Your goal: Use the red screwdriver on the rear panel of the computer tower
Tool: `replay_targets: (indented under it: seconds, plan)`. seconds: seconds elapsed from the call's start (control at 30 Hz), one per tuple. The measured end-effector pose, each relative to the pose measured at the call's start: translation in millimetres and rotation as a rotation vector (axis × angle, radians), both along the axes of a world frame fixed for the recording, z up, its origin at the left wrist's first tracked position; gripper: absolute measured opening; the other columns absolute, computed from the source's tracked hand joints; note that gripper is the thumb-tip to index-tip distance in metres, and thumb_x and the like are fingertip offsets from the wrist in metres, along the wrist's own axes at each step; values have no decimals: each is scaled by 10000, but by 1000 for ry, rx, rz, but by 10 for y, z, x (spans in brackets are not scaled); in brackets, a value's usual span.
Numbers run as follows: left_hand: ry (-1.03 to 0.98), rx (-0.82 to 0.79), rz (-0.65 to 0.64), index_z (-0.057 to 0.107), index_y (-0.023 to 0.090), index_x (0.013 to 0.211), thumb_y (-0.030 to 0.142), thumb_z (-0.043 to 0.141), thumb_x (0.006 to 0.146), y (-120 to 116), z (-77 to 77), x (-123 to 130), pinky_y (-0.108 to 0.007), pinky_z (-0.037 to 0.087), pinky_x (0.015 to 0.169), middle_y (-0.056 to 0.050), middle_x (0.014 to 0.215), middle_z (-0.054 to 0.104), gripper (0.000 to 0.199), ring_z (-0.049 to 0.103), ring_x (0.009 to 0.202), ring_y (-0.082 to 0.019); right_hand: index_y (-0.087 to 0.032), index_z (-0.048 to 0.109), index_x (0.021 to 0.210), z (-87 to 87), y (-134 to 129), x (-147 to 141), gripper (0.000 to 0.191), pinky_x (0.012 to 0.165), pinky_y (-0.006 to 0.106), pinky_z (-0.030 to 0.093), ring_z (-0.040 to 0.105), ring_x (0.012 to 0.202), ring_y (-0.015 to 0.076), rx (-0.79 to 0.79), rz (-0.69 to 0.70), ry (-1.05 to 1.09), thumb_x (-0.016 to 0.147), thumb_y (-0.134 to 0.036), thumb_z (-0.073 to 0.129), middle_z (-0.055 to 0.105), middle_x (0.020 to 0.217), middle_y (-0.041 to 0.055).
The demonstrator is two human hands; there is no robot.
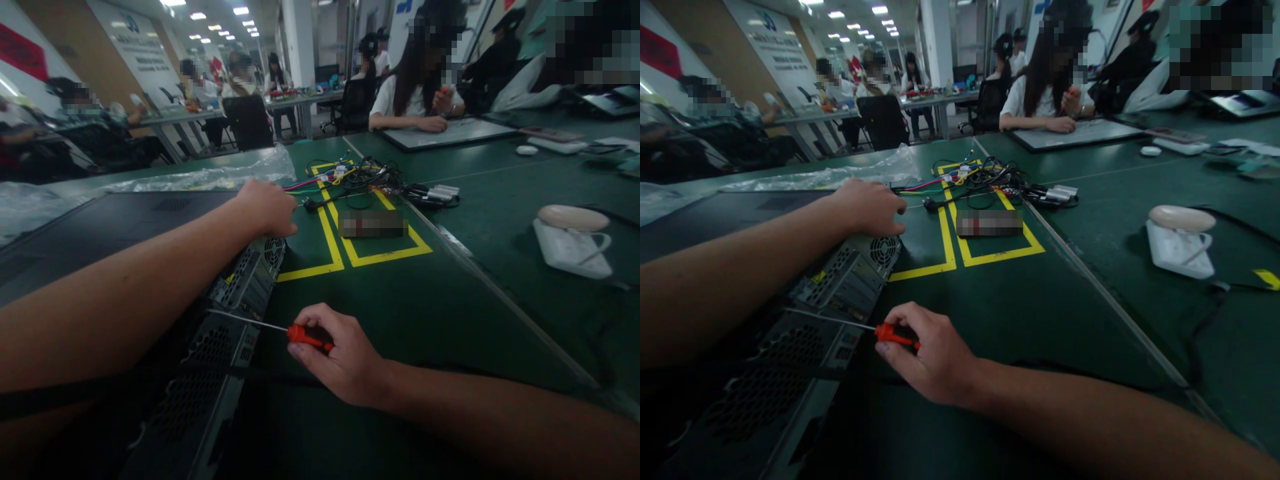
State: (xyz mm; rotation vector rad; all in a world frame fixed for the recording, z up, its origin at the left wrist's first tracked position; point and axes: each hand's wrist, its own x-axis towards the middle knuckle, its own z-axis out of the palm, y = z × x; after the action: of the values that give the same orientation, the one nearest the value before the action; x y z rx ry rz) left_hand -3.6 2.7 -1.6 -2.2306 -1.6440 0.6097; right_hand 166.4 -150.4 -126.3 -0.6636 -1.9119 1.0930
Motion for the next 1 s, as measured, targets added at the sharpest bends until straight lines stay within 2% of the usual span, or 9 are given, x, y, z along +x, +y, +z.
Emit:
replay_targets:
  seconds: [0.27,0.53,0.77,0.9,1.0]
  plan:
    - [30,12,-25,688,231,1263,569,419,821,11,-10,-7,-494,513,882,-168,1291,690,618,623,1170,-370,-188,590,1008,0,-3,5,142,670,263,462,577,690,127,5,0,-8,899,-234,668,636,835,-4]
    - [39,2,12,681,264,1278,566,431,829,-23,18,31,-473,490,921,-132,1318,681,596,599,1207,-343,-177,613,1011,16,-12,3,125,673,255,450,567,701,129,42,-15,-7,909,-243,643,631,841,4]
    - [26,12,-30,697,217,1246,557,429,816,-11,1,11,-499,509,875,-176,1277,696,609,626,1166,-373,-143,651,1053,9,-1,7,178,672,261,453,580,733,138,82,20,7,982,-277,557,632,858,31]
    - [38,7,-6,685,242,1265,567,428,823,-12,1,18,-482,496,903,-148,1301,688,606,609,1189,-353,-162,609,1089,-14,-16,-2,199,655,257,448,568,696,126,52,-2,21,918,-258,643,630,852,10]
    - [35,17,-20,694,229,1258,554,428,823,-5,-5,14,-482,505,879,-162,1275,696,605,627,1162,-359,-187,572,1044,-12,-21,-7,232,621,246,428,536,644,110,27,-20,19,851,-206,699,611,811,-21]
